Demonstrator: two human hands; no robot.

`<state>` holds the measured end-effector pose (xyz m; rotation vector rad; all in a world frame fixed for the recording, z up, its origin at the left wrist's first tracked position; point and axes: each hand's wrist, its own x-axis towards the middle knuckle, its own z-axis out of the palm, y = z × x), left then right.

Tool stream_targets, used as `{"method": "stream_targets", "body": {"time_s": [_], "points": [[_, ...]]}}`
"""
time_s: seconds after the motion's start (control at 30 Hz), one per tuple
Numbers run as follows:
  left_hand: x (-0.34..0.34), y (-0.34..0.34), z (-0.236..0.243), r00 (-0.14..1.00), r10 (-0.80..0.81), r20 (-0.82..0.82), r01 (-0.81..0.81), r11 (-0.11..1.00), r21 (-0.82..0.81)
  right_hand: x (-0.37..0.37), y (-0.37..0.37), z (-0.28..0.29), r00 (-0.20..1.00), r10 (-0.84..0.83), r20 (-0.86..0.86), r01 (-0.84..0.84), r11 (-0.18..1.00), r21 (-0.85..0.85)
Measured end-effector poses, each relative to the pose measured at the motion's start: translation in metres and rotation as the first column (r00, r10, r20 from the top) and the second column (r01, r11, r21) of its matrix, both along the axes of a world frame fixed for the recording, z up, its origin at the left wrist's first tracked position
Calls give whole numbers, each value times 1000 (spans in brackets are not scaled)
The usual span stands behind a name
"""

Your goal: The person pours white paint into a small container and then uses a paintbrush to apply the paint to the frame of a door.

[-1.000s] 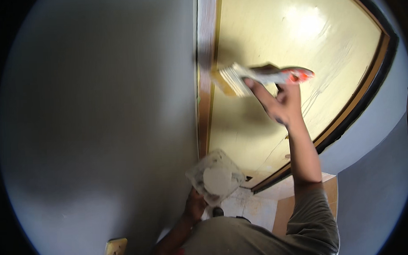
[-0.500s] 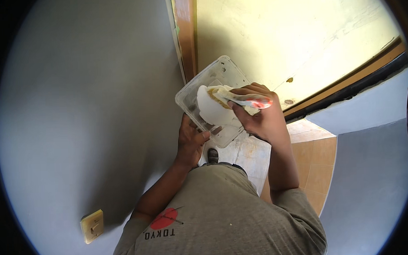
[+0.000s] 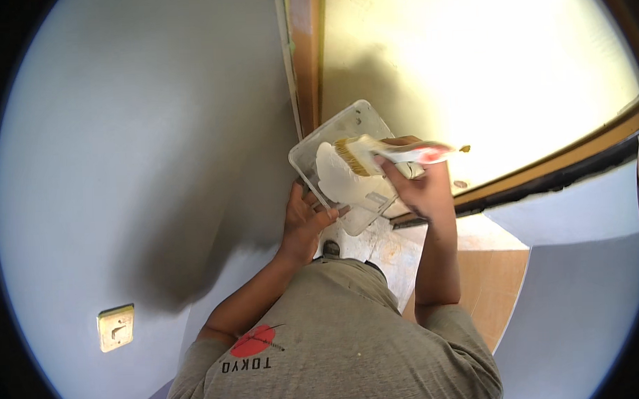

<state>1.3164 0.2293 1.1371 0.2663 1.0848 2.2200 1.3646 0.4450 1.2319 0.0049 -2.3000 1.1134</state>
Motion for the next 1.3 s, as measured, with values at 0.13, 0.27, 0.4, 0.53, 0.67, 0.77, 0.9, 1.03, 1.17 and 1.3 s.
{"method": "stream_targets", "body": {"time_s": [0.13, 0.27, 0.4, 0.53, 0.67, 0.77, 0.9, 1.03, 1.17, 1.3], "points": [[5, 1, -3, 996, 65, 58, -61, 995, -74, -9, 30, 7, 996, -41, -73, -29, 656, -754], [5, -7, -26, 988, 70, 136, -64, 997, -49, -24, 61, -8, 1000, -19, -24, -15, 391, -920], [2, -10, -36, 971, 51, 234, -49, 999, -16, -50, 55, 38, 993, 11, -119, -108, 498, -860], [-4, -17, -50, 961, 12, 277, -18, 1000, 22, -75, 21, 116, 967, -101, -232, -8, 904, -427], [-9, -23, -53, 968, -1, 252, 3, 1000, -9, -147, 1, 168, 863, -89, -498, 185, 972, 147], [-13, -30, -52, 968, -37, 247, 27, 999, 43, -191, 4, 176, 802, 27, -596, 76, 986, 147], [-18, -38, -47, 973, -63, 223, 51, 997, 58, -208, 23, 184, 772, -40, -634, 287, 912, 292], [-22, -52, -45, 974, -66, 218, 62, 998, 23, -197, 10, 196, 765, -73, -640, 271, 938, 217], [-19, -57, -48, 964, -116, 238, 123, 992, -17, -198, 17, 216, 891, -230, -391, 360, 884, 298], [-17, -60, -59, 964, -142, 226, 150, 989, -16, -201, 16, 241, 821, -3, -571, 297, 856, 423]]}}
